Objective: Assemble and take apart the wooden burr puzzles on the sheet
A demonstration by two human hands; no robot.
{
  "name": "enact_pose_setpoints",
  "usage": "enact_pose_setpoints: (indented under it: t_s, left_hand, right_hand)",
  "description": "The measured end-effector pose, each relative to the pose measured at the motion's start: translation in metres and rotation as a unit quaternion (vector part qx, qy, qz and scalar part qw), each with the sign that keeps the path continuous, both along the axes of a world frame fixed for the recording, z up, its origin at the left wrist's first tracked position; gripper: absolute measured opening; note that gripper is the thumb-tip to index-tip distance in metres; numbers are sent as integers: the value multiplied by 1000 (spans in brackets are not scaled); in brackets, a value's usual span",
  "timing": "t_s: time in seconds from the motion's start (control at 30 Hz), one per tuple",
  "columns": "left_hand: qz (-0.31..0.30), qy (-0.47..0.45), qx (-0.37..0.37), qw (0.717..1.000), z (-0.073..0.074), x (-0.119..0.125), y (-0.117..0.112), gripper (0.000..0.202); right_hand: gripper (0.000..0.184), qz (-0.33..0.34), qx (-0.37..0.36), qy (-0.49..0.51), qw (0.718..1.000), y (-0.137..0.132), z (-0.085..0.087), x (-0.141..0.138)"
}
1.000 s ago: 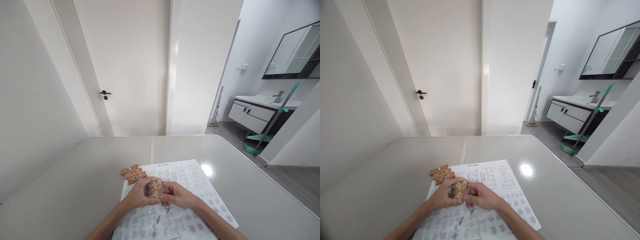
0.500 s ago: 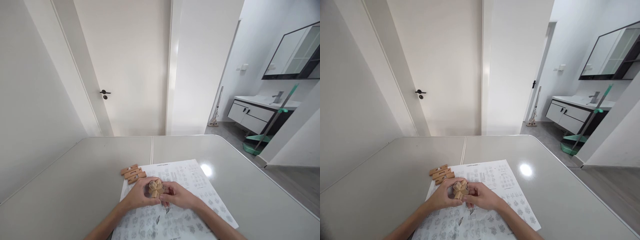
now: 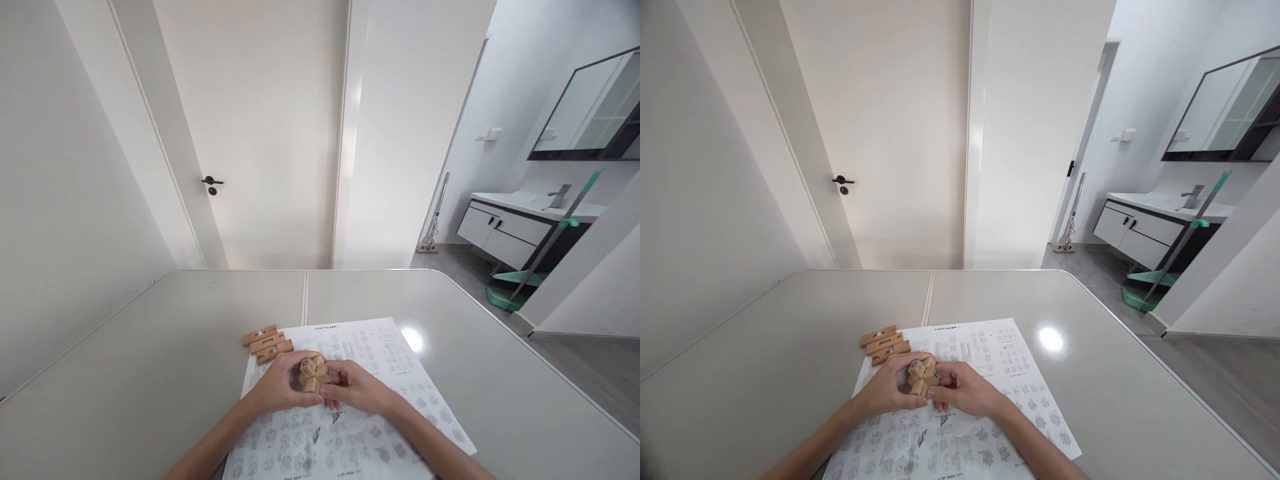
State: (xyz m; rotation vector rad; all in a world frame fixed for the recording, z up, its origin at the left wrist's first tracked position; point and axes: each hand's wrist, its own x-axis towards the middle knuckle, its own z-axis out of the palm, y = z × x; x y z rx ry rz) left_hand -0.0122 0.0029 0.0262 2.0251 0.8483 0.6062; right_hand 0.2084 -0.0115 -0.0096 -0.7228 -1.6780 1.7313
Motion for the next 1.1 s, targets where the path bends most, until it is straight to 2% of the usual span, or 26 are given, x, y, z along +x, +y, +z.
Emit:
enact_pose_setpoints:
  t_s: [0.43,0.63,1.1]
  left_hand:
    - [6,10,1,1000,2,1,-2,41]
    - [-2,-19,0,1000,0,1,-1,36]
    - [-3,-21,-4,1000,1,1,-1,40]
  right_hand:
    - [38,-2,14,-13,1000,-1,3,0]
    - [37,2,14,-12,1000,-2,5,0]
    - [42,-7,13,-14,1000,-1,2,1]
